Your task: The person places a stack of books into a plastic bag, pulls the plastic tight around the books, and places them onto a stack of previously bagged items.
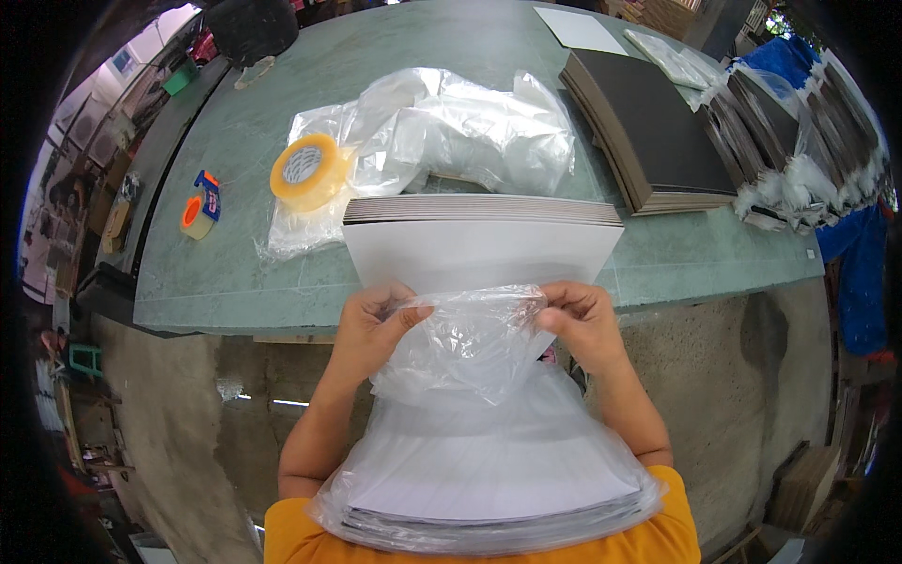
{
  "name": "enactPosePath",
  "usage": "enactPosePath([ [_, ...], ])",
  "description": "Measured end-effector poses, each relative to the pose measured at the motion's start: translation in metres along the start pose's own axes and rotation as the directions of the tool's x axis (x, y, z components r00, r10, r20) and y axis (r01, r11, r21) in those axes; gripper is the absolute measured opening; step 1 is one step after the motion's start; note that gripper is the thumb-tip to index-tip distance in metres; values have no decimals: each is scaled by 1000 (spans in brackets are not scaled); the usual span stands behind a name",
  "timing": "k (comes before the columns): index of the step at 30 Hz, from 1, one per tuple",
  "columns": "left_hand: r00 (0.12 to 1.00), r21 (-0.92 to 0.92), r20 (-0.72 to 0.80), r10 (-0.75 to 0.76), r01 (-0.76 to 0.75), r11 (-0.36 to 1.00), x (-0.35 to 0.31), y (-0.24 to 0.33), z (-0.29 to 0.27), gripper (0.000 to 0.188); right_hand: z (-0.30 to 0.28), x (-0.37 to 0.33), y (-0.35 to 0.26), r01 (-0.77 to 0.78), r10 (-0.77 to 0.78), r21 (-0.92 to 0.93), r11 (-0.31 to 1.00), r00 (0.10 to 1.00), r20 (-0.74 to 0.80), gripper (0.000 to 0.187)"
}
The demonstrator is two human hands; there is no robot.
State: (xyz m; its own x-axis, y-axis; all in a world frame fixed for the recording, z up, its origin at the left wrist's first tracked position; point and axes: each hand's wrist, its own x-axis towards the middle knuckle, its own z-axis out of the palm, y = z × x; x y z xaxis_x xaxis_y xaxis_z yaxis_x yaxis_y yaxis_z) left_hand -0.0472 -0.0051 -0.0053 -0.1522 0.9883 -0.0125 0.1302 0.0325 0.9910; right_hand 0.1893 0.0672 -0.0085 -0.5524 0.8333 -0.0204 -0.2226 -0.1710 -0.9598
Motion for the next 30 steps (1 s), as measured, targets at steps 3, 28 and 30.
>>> enactPosePath([
  [3, 975, 206, -100, 197, -173, 963, 1, 4, 2, 13, -3, -4, -4, -118, 122, -179, 977, 993, 10, 19],
  [28, 845, 264, 517, 134, -307, 914, -20, 47, 45, 15, 46, -3, -70, 591, -596, -73, 803, 796, -111, 21],
  [30, 929, 56, 281, 242, -268, 962, -17, 62, 38, 13, 45, 1, -58, 402, -414, -254, 880, 910, 4, 28],
])
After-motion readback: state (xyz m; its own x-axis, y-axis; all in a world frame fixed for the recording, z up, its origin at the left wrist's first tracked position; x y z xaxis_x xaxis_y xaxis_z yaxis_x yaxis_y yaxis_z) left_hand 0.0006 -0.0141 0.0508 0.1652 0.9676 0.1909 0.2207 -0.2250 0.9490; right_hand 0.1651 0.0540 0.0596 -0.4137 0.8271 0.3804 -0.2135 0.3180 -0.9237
